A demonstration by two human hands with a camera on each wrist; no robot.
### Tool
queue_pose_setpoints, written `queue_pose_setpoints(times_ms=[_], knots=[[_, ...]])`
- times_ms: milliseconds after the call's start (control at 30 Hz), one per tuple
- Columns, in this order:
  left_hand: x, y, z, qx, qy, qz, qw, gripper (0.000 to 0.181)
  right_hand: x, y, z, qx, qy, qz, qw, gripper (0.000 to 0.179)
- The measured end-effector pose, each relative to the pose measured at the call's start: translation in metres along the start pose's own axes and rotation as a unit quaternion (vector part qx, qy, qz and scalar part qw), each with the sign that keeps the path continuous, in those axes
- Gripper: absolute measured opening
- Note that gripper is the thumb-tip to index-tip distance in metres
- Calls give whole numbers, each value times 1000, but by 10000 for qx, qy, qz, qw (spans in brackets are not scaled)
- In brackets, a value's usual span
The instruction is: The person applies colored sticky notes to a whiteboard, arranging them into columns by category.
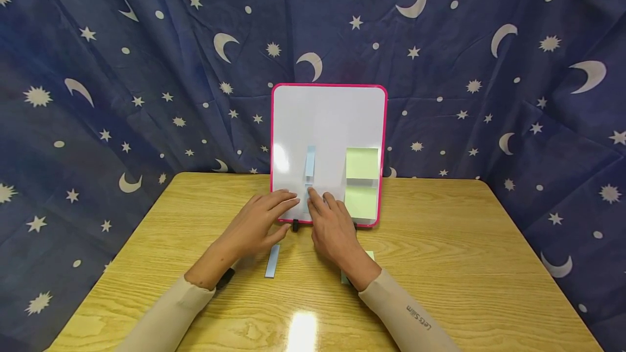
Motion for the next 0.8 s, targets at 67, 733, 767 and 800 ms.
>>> queue_pose_setpoints(times_ms=[67,733,767,800], knots=[[3,2,0,-7,-4,-48,10000,60,0,-1,0,5,-12,-19,10000,62],[15,29,-2,466,-70,338,9983,77,-3,-1,2,-60,-108,-77,9999,59],[15,30,-2,501,-74,372,9980,78,-3,-1,2,-57,-112,-86,9999,59],[16,31,-2,518,-81,391,9979,78,-3,-1,2,-61,-117,-88,9999,59]])
Point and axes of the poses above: each hand's wrist, its own x-axis towards the middle knuckle, its own y-axis out of the palm, z = x × y, the point moved 8 cm from there along x, towards the middle knuckle, and after that the axes turned 13 degrees about -z, right-handed, at the moved point
